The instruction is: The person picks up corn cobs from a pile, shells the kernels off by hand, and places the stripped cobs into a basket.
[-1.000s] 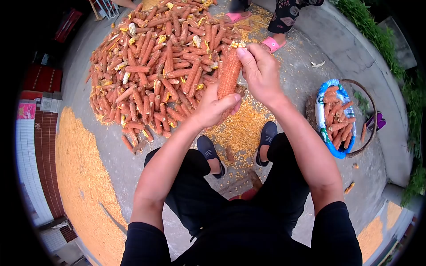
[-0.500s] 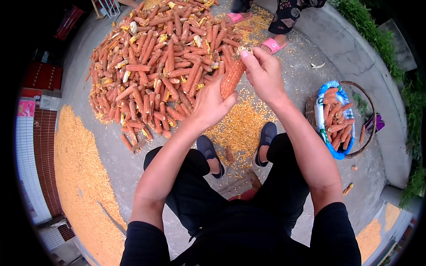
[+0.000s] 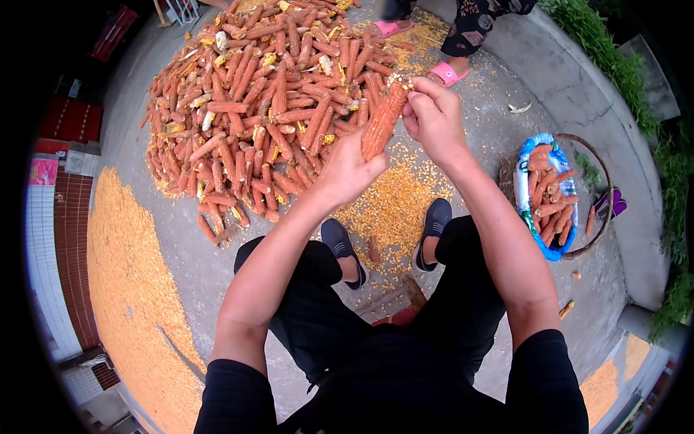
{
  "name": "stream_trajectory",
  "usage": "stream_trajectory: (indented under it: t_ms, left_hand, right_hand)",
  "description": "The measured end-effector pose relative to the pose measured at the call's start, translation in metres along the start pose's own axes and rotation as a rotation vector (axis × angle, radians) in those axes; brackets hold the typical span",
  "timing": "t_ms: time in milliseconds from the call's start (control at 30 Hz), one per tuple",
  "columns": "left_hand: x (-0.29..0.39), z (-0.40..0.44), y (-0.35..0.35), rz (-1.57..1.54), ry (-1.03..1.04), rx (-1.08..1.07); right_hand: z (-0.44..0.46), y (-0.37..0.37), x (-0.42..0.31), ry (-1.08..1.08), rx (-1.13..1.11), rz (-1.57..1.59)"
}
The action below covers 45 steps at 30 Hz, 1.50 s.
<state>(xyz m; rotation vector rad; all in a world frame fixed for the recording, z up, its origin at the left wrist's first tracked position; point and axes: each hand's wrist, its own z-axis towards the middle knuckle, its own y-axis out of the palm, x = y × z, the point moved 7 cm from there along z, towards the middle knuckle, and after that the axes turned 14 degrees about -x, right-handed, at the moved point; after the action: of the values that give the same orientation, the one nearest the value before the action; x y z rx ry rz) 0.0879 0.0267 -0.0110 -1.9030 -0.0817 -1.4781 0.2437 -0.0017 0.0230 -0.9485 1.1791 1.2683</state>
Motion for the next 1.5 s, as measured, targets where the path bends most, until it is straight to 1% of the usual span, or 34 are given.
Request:
stream_trajectory:
  t_ms: [33, 133, 200, 233, 300, 333, 433, 500, 600, 633, 733, 833, 900, 1000, 1067, 1100, 1200, 1300, 1333, 1400, 1433, 1500]
  left_hand:
    - [0.001, 0.002, -0.001, -0.019, 0.004, 0.000]
    - [0.000, 0.001, -0.006, 0.058, -0.091, 0.038]
    - [-0.003, 0.001, -0.003, 0.048, -0.037, -0.039]
    - [-0.005, 0.001, -0.002, 0.042, -0.011, -0.076]
    - [-0.017, 0.001, 0.004, -0.153, -0.005, -0.150]
    - [-0.017, 0.001, 0.005, -0.250, -0.001, -0.188]
    - [-0.012, 0.001, 0.005, -0.415, 0.044, -0.293]
    - [-0.013, 0.001, 0.002, -0.301, 0.017, -0.267]
    - [-0.017, 0.002, 0.002, -0.187, 0.022, -0.228]
    - [-0.016, 0.002, 0.001, -0.158, 0.031, -0.215]
    - [-0.011, -0.001, 0.002, -0.208, 0.023, -0.274]
    - [-0.003, -0.003, 0.010, -0.493, 0.016, -0.350]
    - [-0.001, -0.002, 0.009, -0.510, 0.046, -0.371]
    - [0.004, -0.003, 0.012, -0.615, 0.067, -0.420]
    - [0.007, -0.006, 0.014, -0.700, 0.053, -0.462]
    - [0.008, -0.007, 0.015, -0.735, 0.036, -0.483]
    - [0.009, -0.010, 0.019, -0.802, 0.012, -0.537]
    - [0.008, -0.009, 0.020, -0.782, 0.001, -0.546]
    - [0.007, -0.008, 0.020, -0.763, -0.004, -0.541]
    - [0.004, -0.005, 0.017, -0.705, -0.013, -0.443]
    - [0.002, -0.004, 0.015, -0.675, -0.018, -0.396]
    - [0.003, -0.004, 0.015, -0.646, -0.028, -0.398]
  right_hand:
    - [0.000, 0.001, -0.002, 0.010, -0.009, -0.026]
    - [0.001, -0.001, -0.002, 0.011, -0.011, -0.120]
    - [0.003, -0.006, 0.004, -0.030, 0.020, -0.198]
    - [0.002, -0.007, 0.004, -0.040, 0.018, -0.179]
    - [0.001, -0.008, 0.004, -0.064, 0.014, -0.139]
    - [0.000, -0.006, 0.002, -0.039, 0.015, -0.049]
    - [-0.001, 0.000, -0.004, 0.030, 0.003, 0.210]
    - [-0.001, -0.001, -0.001, 0.067, -0.022, 0.371]
    - [0.000, 0.000, 0.003, 0.133, -0.019, 0.353]
    - [0.000, 0.000, 0.004, 0.111, -0.034, 0.317]
    - [-0.001, -0.001, 0.006, 0.072, -0.049, 0.248]
    - [-0.002, 0.001, 0.006, 0.092, -0.037, 0.286]
    - [-0.002, 0.002, 0.009, 0.115, -0.072, 0.368]
    - [-0.007, 0.006, 0.000, 0.147, 0.012, 0.591]
    - [-0.005, 0.007, -0.008, 0.097, -0.070, 0.592]
    - [-0.003, 0.008, -0.011, 0.071, -0.114, 0.592]
    - [-0.001, 0.017, -0.011, 0.105, -0.295, 0.539]
    - [-0.002, 0.014, -0.009, 0.109, -0.279, 0.457]
    - [-0.002, 0.011, -0.008, 0.107, -0.228, 0.326]
    - [-0.004, 0.007, -0.008, 0.101, -0.124, 0.065]
    - [-0.004, 0.007, -0.008, 0.111, -0.104, 0.043]
    - [-0.005, 0.006, -0.007, 0.129, -0.063, -0.001]
